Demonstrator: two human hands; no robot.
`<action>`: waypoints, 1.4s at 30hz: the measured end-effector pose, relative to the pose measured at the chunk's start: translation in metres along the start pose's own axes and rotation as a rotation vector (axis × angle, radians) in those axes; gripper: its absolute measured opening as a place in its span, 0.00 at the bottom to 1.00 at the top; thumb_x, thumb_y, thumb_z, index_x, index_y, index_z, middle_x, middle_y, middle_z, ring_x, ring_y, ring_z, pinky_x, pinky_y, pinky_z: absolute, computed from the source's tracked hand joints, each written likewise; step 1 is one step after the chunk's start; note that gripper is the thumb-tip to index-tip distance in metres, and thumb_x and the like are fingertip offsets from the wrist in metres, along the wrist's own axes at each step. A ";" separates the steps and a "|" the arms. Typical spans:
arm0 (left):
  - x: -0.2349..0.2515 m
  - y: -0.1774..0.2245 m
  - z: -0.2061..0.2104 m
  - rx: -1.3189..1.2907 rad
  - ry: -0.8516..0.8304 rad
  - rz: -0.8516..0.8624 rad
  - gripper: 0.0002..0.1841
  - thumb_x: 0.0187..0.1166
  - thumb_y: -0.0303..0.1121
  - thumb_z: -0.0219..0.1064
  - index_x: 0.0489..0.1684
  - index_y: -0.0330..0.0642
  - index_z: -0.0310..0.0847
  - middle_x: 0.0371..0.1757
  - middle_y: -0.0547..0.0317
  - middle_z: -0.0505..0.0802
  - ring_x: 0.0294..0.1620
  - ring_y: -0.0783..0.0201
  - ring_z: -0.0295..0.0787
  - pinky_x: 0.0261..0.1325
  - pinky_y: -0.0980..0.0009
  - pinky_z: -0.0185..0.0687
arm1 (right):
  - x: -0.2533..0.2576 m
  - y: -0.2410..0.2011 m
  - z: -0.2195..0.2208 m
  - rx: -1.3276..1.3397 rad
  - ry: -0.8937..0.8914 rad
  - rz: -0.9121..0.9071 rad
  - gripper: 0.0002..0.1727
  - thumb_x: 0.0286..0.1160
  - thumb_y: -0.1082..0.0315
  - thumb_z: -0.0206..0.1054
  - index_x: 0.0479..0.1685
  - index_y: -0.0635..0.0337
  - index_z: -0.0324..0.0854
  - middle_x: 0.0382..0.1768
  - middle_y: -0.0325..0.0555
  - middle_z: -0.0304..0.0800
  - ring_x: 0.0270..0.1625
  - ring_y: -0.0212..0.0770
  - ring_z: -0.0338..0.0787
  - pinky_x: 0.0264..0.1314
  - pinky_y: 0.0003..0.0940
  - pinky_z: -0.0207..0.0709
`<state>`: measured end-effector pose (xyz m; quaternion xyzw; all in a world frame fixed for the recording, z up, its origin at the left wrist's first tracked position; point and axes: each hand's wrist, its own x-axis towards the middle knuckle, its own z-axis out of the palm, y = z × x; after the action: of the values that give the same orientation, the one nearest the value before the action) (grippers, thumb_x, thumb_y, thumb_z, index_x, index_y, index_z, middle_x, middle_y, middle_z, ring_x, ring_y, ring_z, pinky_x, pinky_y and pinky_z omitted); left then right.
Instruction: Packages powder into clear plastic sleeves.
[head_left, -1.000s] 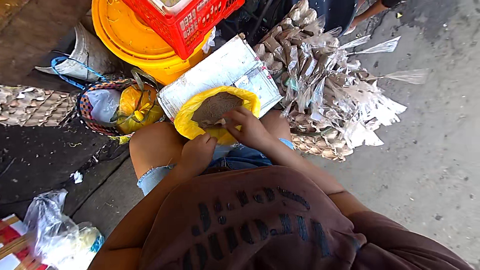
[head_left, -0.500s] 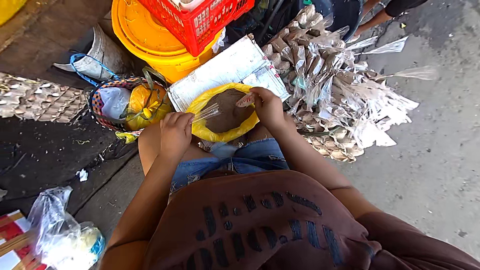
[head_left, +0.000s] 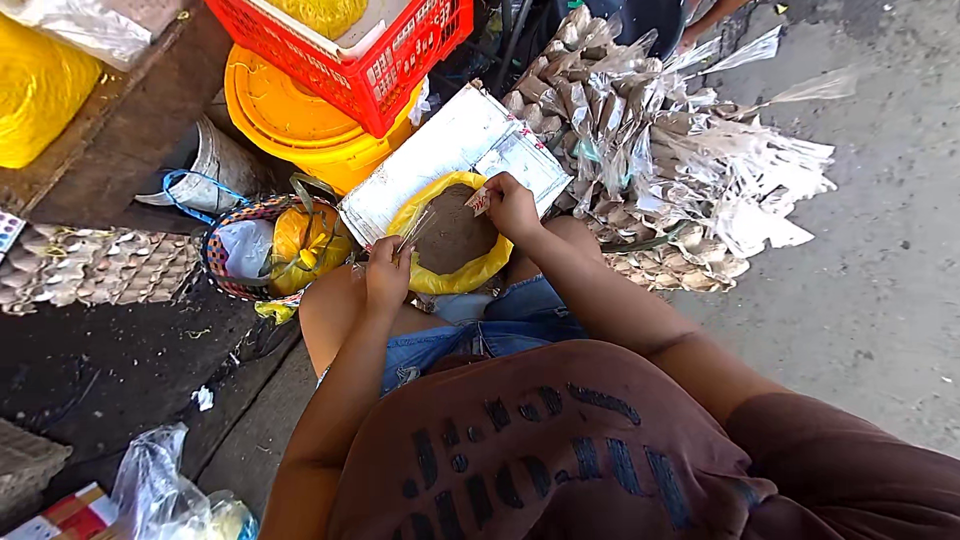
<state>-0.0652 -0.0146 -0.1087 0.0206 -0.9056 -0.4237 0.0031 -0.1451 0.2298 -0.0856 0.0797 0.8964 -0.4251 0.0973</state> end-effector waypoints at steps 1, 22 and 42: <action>0.000 0.000 0.001 -0.001 -0.006 -0.010 0.15 0.82 0.29 0.70 0.58 0.27 0.82 0.57 0.37 0.89 0.59 0.49 0.89 0.68 0.54 0.83 | -0.002 0.000 0.003 0.019 -0.018 0.010 0.14 0.86 0.73 0.57 0.63 0.66 0.80 0.50 0.59 0.91 0.49 0.55 0.94 0.56 0.56 0.85; -0.002 -0.005 0.009 0.025 0.019 0.090 0.13 0.80 0.27 0.70 0.55 0.26 0.83 0.52 0.36 0.90 0.56 0.47 0.90 0.66 0.54 0.83 | -0.003 -0.037 -0.024 0.461 -0.140 0.085 0.11 0.84 0.75 0.62 0.60 0.67 0.78 0.42 0.48 0.87 0.32 0.31 0.85 0.37 0.27 0.81; -0.002 -0.001 -0.001 -0.112 0.133 -0.097 0.13 0.83 0.31 0.69 0.54 0.28 0.81 0.52 0.39 0.89 0.53 0.53 0.89 0.63 0.54 0.83 | -0.033 0.008 -0.028 -0.168 0.043 -0.110 0.14 0.84 0.73 0.58 0.60 0.67 0.84 0.52 0.63 0.91 0.54 0.62 0.92 0.60 0.62 0.82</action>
<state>-0.0632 -0.0159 -0.1083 0.0924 -0.8763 -0.4708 0.0436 -0.1142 0.2545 -0.0659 0.0309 0.9337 -0.3515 0.0610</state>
